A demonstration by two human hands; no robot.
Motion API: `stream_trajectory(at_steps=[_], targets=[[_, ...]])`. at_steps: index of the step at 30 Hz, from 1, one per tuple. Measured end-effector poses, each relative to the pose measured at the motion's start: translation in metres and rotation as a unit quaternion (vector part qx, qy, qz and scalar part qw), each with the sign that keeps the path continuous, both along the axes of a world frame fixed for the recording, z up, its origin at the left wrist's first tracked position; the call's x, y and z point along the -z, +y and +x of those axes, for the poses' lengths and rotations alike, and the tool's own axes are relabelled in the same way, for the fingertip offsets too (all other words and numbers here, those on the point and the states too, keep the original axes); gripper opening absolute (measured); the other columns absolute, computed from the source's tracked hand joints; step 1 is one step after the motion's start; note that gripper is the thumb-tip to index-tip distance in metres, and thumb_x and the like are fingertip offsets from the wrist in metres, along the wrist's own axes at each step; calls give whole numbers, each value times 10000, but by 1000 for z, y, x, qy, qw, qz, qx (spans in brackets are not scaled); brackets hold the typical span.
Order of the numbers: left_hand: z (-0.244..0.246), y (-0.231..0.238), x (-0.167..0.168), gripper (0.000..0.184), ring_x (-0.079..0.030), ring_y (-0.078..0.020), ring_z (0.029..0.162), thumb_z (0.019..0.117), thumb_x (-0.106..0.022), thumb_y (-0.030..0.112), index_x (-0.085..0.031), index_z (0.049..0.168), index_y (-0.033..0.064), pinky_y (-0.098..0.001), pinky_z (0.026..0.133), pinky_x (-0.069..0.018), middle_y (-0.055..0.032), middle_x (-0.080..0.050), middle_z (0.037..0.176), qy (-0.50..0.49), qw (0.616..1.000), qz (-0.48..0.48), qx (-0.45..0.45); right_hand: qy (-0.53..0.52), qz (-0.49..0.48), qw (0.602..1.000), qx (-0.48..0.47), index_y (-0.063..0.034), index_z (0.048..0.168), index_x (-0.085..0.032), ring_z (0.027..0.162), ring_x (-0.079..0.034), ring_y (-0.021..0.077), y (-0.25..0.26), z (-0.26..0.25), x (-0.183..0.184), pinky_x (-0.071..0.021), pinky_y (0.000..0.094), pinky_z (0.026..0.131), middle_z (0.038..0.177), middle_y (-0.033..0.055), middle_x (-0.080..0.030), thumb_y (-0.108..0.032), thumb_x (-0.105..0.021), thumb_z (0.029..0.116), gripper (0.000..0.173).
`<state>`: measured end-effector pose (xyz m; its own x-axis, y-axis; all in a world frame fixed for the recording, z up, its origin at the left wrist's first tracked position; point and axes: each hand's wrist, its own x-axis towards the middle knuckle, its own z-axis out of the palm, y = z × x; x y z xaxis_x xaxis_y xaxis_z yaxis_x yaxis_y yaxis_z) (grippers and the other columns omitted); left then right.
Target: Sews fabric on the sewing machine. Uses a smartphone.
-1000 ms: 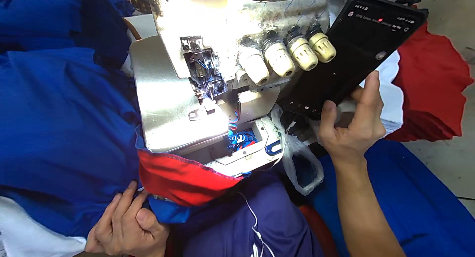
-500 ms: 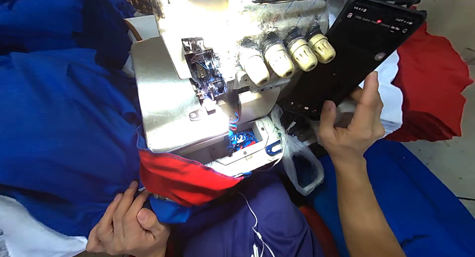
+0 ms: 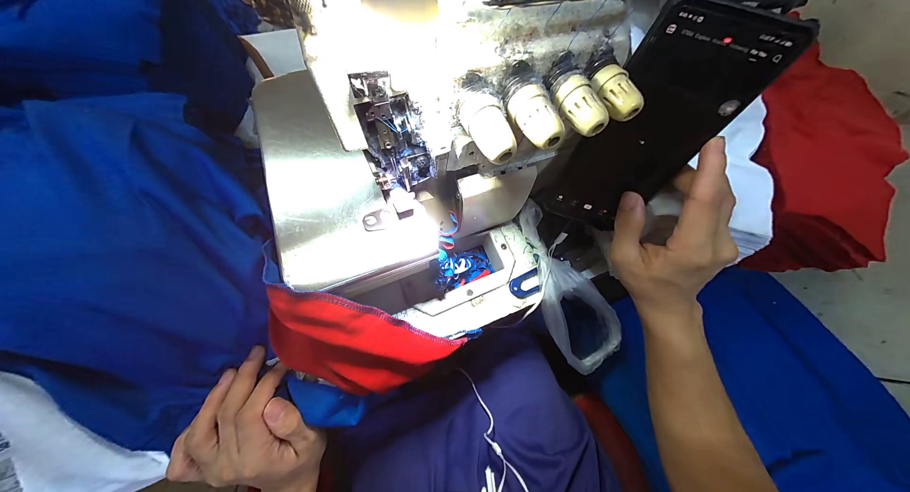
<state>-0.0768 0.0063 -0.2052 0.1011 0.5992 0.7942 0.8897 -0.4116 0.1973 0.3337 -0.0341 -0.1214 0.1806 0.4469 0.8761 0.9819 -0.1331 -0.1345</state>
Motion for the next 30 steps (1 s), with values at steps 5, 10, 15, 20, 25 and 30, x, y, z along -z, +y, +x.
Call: stream_trajectory(at_steps=[5, 10, 15, 20, 25, 30], targets=[[1, 0, -1, 583, -572, -189, 1226, 1099, -213, 463, -675, 992, 125, -372, 1061, -276, -59, -732, 1157, 2, 1000, 0, 0, -2, -2, 1000, 2, 88, 1514, -408, 1150, -688, 274, 0, 0, 0, -391, 494, 1153, 1229, 251, -691, -251, -622, 1002, 650], [0, 0, 0, 585, -575, -193, 1223, 1098, -213, 463, -677, 993, 122, -368, 1059, -279, -58, -733, 1154, 5, 1000, 2, -1, -1, -4, 1000, -9, 80, 1522, -399, 1163, -683, 266, -1, 1, 0, -380, 493, 1165, 1244, 250, -686, -246, -585, 1025, 623], [0, 0, 0, 582, -574, -203, 1229, 1098, -213, 458, -677, 1000, 120, -374, 1067, -281, -69, -731, 1162, 8, 1000, -1, -1, 6, -19, 1000, -15, 81, 1534, -378, 1198, -667, 260, -4, 2, 0, -351, 505, 1187, 1263, 245, -681, -274, -447, 1078, 582], [0, 0, 0, 586, -568, -197, 1230, 1099, -211, 465, -676, 995, 124, -372, 1064, -273, -63, -729, 1166, 8, 1000, -1, -2, 7, -16, 1000, -14, 94, 1522, -389, 1185, -672, 263, -4, 2, 0, -355, 503, 1184, 1256, 251, -681, -259, -462, 1074, 574], [0, -1, 0, 584, -567, -198, 1233, 1099, -213, 464, -679, 996, 127, -372, 1063, -274, -57, -729, 1169, 7, 1000, -4, -3, 8, -15, 1000, -10, 81, 1527, -390, 1178, -672, 261, -4, 1, 0, -355, 498, 1181, 1260, 249, -678, -252, -491, 1067, 577], [0, 0, 0, 580, -569, -197, 1229, 1099, -217, 458, -681, 996, 127, -373, 1064, -272, -58, -732, 1165, 5, 1000, -1, -1, 5, -12, 1000, -10, 80, 1527, -390, 1179, -672, 263, -3, 1, 0, -360, 493, 1176, 1256, 249, -681, -256, -509, 1059, 589]])
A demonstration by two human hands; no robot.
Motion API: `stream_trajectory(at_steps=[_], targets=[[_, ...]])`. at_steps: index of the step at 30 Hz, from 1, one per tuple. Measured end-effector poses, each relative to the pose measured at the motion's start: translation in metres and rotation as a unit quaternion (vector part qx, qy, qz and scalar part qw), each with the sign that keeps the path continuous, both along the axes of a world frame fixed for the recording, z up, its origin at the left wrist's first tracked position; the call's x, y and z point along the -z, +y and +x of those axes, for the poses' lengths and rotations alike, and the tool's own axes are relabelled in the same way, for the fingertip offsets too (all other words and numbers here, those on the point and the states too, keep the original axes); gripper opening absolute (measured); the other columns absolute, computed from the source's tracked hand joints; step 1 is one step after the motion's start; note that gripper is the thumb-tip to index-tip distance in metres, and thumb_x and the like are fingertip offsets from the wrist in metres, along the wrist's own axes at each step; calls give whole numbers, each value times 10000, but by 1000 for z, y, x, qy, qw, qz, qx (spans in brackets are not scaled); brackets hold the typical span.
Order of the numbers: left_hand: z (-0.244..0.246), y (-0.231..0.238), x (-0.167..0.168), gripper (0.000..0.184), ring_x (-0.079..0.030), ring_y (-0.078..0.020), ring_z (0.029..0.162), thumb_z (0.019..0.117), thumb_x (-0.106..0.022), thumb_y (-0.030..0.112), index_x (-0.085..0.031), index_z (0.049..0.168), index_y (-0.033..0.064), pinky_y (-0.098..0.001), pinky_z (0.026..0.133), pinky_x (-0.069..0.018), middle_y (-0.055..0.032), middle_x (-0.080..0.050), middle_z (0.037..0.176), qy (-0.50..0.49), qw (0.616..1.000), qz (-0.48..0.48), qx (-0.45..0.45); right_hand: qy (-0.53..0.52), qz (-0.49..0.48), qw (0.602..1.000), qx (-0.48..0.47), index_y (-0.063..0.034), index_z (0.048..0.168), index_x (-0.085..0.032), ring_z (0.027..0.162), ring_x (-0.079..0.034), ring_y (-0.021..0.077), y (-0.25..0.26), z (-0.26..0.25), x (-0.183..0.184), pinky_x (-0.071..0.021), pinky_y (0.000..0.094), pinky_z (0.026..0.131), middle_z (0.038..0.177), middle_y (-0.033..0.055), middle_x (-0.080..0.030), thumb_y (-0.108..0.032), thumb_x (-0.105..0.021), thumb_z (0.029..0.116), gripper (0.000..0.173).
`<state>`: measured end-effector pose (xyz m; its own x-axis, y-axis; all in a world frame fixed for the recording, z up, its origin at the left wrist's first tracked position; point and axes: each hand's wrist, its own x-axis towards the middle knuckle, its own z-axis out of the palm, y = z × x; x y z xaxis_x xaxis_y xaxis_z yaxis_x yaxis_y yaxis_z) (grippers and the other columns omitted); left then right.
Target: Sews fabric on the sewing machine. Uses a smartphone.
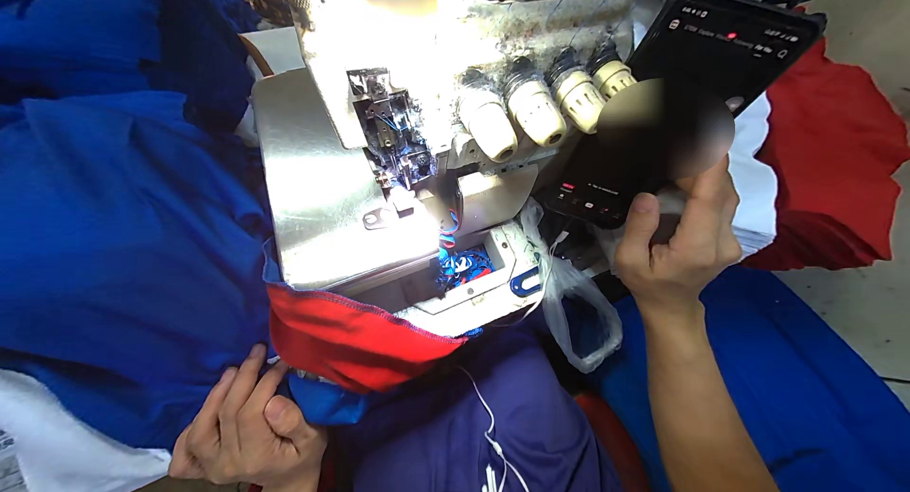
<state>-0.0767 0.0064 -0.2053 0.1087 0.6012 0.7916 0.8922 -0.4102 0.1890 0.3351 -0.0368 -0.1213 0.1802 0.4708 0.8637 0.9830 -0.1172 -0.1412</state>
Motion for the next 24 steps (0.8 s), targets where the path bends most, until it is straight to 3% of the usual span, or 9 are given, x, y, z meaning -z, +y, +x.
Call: stream_trajectory(at_steps=[24], targets=[[-1, 0, 2, 580, -575, -192, 1231, 1101, -221, 460, -681, 990, 125, -368, 1068, -276, -58, -733, 1162, -3, 1000, 3, 1, -8, 7, 1000, 3, 82, 1524, -397, 1150, -686, 284, 1, 0, 1, -382, 509, 1156, 1253, 257, -682, -240, -556, 1037, 605]])
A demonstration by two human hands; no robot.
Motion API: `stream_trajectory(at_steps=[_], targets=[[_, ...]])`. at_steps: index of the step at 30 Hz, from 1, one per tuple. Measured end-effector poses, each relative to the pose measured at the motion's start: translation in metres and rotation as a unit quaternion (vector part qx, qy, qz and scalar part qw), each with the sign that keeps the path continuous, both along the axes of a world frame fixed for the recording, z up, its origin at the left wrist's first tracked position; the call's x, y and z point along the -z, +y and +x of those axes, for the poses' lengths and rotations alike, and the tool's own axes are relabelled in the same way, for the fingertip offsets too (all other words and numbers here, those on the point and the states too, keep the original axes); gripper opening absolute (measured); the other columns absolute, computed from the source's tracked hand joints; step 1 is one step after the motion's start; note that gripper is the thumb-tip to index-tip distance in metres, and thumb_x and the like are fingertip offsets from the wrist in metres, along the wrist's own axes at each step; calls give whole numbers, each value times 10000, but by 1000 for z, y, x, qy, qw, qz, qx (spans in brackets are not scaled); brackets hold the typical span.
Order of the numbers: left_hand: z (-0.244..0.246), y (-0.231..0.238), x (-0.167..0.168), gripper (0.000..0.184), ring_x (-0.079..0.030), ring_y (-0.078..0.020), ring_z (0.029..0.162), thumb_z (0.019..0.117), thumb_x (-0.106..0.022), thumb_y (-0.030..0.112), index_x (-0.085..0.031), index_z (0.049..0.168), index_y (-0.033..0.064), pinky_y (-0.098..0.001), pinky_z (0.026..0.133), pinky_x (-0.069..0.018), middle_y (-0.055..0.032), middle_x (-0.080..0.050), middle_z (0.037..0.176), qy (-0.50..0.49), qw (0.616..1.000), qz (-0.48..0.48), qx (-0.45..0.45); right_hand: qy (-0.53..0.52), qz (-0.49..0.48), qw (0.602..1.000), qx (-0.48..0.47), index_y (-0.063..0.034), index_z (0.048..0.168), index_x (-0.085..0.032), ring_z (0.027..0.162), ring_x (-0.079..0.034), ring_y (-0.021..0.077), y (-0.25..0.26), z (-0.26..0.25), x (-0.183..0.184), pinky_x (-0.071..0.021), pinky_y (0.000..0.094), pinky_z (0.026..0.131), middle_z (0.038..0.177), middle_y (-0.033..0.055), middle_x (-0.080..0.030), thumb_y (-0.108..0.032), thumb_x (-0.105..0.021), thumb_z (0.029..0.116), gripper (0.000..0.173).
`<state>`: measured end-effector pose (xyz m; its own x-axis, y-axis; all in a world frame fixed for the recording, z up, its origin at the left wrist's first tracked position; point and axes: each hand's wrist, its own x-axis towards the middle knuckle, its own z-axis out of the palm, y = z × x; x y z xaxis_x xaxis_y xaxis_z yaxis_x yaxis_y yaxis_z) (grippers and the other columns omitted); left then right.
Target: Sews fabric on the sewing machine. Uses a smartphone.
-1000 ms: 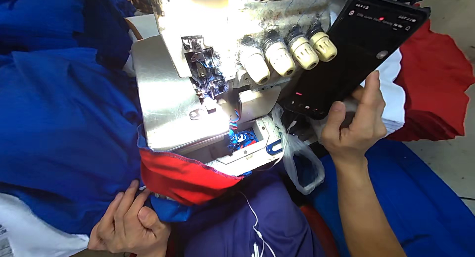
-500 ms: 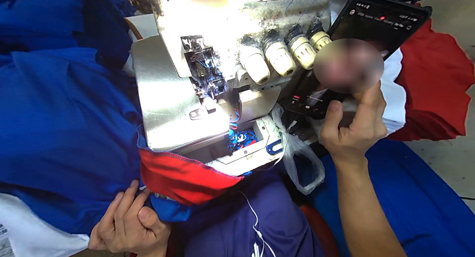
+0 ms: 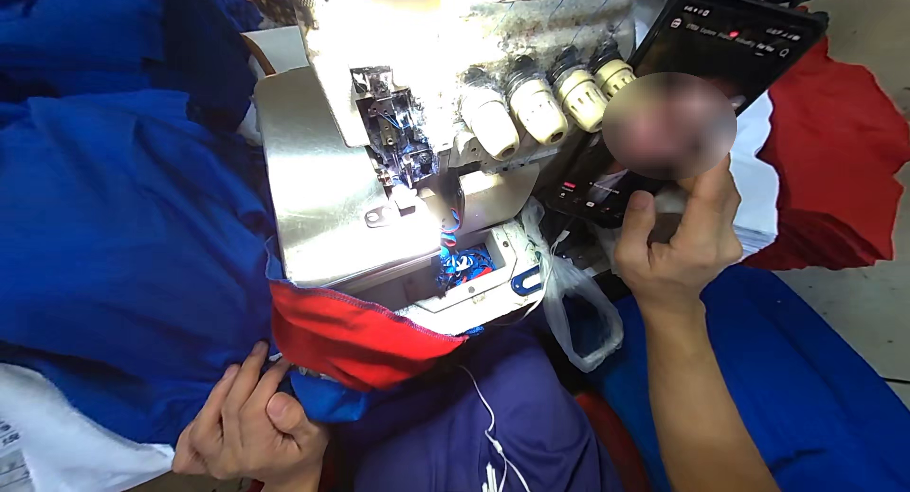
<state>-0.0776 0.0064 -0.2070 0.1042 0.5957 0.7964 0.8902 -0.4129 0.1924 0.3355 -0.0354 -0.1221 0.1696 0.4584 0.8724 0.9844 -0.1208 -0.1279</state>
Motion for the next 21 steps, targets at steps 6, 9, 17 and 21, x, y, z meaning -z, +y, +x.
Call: stream_trajectory(at_steps=[6, 9, 17, 21], targets=[[1, 0, -2, 583, -577, -188, 1229, 1098, -218, 466, -678, 994, 123, -374, 1067, -278, -60, -734, 1158, 1, 1000, 1, 0, 2, -1, 1000, -1, 78, 1527, -395, 1146, -686, 287, 0, 0, -1, -381, 516, 1156, 1249, 256, -683, -240, -557, 1036, 607], [1, 0, -2, 580, -574, -192, 1227, 1098, -211, 461, -670, 992, 122, -366, 1070, -273, -64, -732, 1155, 1, 1000, 0, 0, 1, -2, 1000, 2, 80, 1525, -397, 1148, -685, 288, 0, -1, -1, -379, 512, 1156, 1254, 263, -677, -236, -558, 1038, 603], [1, 0, -2, 584, -580, -191, 1226, 1098, -214, 463, -676, 994, 122, -380, 1070, -279, -61, -735, 1157, 3, 1000, -1, -1, 3, 1, 1000, -2, 77, 1525, -397, 1162, -678, 279, 0, 0, -1, -372, 508, 1163, 1252, 249, -682, -239, -562, 1034, 606], [0, 0, -1, 588, -576, -195, 1234, 1099, -212, 467, -681, 1005, 125, -374, 1070, -278, -68, -734, 1161, 3, 1000, 0, 0, 2, -2, 1000, -2, 80, 1523, -397, 1156, -679, 286, 0, 0, 0, -379, 501, 1159, 1248, 262, -676, -249, -565, 1036, 611]])
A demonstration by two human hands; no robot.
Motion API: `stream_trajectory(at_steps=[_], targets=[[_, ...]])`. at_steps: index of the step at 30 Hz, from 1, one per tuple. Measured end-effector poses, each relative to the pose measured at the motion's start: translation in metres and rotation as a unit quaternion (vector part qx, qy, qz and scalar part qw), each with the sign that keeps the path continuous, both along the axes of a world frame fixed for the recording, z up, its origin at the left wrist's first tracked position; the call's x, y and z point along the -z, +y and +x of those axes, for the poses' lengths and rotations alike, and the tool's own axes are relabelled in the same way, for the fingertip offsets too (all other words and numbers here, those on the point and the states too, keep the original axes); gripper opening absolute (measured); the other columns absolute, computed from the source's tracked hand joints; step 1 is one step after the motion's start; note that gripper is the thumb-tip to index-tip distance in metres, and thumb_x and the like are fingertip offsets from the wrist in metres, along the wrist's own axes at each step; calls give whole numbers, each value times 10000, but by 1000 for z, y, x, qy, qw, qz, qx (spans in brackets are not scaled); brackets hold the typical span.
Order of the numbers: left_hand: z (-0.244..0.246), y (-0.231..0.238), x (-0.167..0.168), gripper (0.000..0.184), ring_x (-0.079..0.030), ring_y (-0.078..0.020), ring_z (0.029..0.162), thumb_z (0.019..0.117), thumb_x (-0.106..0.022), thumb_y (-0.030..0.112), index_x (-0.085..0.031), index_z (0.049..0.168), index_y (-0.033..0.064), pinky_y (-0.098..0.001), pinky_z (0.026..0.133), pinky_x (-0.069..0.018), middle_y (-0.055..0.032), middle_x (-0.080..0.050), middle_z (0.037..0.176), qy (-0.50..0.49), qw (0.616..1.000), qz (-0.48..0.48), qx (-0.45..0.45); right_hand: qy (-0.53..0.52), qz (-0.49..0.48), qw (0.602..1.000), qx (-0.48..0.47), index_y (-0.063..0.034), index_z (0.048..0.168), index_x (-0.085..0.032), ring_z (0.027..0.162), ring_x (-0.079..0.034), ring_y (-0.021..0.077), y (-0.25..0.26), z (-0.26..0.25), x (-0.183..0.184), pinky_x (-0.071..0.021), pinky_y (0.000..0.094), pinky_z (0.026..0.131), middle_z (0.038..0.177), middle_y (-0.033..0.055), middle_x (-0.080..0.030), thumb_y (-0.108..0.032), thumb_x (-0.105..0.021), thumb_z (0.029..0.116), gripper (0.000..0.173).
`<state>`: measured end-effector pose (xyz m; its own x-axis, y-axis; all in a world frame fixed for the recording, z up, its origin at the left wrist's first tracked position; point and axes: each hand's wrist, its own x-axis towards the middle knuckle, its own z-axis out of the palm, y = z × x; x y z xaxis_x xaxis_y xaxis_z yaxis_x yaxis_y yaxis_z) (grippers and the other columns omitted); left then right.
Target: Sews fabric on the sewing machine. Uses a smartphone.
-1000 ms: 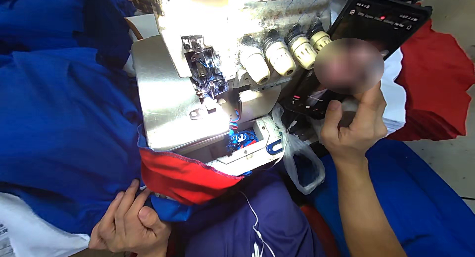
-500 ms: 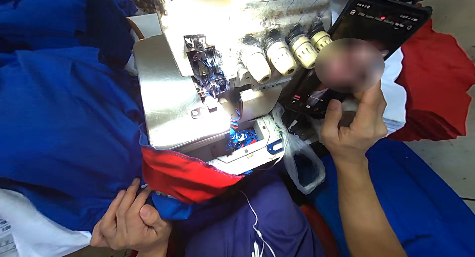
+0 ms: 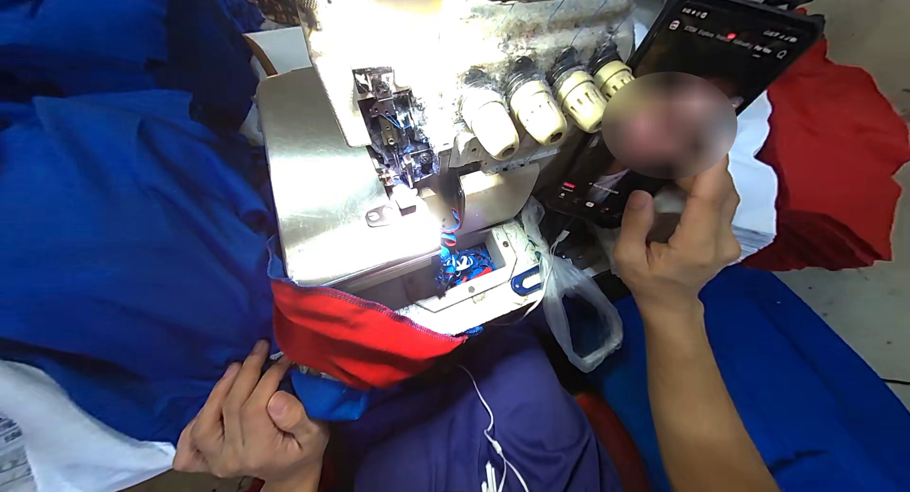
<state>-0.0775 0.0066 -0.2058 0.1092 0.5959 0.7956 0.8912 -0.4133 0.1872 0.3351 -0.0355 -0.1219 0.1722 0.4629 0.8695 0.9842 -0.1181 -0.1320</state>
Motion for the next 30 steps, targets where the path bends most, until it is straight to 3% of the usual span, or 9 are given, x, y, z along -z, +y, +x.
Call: stream_trajectory(at_steps=[11, 15, 18, 20, 22, 24, 26, 28, 30], targets=[[0, 1, 0, 583, -573, -196, 1227, 1100, -220, 463, -682, 995, 125, -365, 1064, -281, -60, -731, 1160, 2, 1000, 4, -1, 3, 7, 1000, 3, 85, 1494, -446, 1164, -679, 307, 2, 0, 0, -416, 488, 1136, 1256, 264, -677, -239, -577, 1032, 579], [4, 0, -4, 546, -581, -194, 1238, 1108, -230, 449, -689, 1068, 158, -377, 1073, -311, -44, -722, 1202, 10, 1000, -15, -12, 11, 38, 999, -5, 56, 1421, -528, 1345, -521, 367, -9, -3, -5, -408, 451, 1136, 1400, 304, -553, -273, -555, 1028, 514], [8, -3, -9, 568, -584, -225, 1237, 1103, -238, 461, -733, 1125, 184, -424, 1051, -334, -41, -722, 1240, -6, 998, -50, -24, 44, 62, 989, -124, -106, 1431, -526, 1420, -450, 218, -20, -43, -4, -374, 426, 1170, 1475, 101, -523, -262, -541, 1038, 422], [10, -8, -12, 591, -570, -268, 1268, 1080, -258, 489, -766, 1131, 191, -489, 1059, -328, -52, -709, 1291, -40, 994, -97, -23, 74, -10, 972, -222, -151, 1409, -499, 1371, -475, 124, -24, -93, -4, -385, 357, 1137, 1408, 22, -546, -311, -493, 1049, 394], [13, -10, -20, 605, -529, -276, 1331, 1068, -269, 537, -771, 1147, 208, -531, 1098, -300, -43, -676, 1352, -71, 986, -149, -12, 129, -88, 936, -316, -80, 1304, -551, 1253, -574, 156, -19, -144, 6, -452, 326, 1075, 1266, 102, -623, -405, -588, 1014, 437], [17, -14, -27, 538, -496, -281, 1372, 1041, -379, 566, -773, 1175, 225, -575, 1130, -271, -26, -647, 1397, -86, 977, -194, -9, 159, -120, 908, -369, 42, 1136, -713, 1032, -706, 260, -8, -175, 24, -548, 377, 938, 1067, 209, -738, -295, -706, 945, 387], [22, -17, -33, 377, -487, -296, 1399, 995, -548, 490, -783, 1146, 236, -626, 1167, -244, -23, -641, 1401, -99, 973, -210, -15, 190, -146, 894, -380, 37, 999, -767, 925, -739, 208, -2, -184, 29, -577, 308, 883, 961, 174, -764, -176, -680, 948, 236], [28, -26, -38, 317, -482, -325, 1406, 1004, -557, 430, -805, 1080, 248, -655, 1181, -209, -27, -664, 1368, -130, 972, -195, -22, 201, -161, 892, -371, 60, 1037, -731, 957, -721, 203, -1, -184, 23, -567, 279, 889, 993, 189, -744, -180, -646, 964, 265], [36, -31, -41, 337, -481, -354, 1399, 1016, -528, 428, -818, 1049, 259, -674, 1173, -193, -20, -686, 1335, -146, 970, -189, -45, 197, -220, 883, -364, 90, 1234, -643, 976, -708, 233, 0, -180, 18, -578, 351, 865, 1076, 203, -720, -255, -630, 972, 433]])
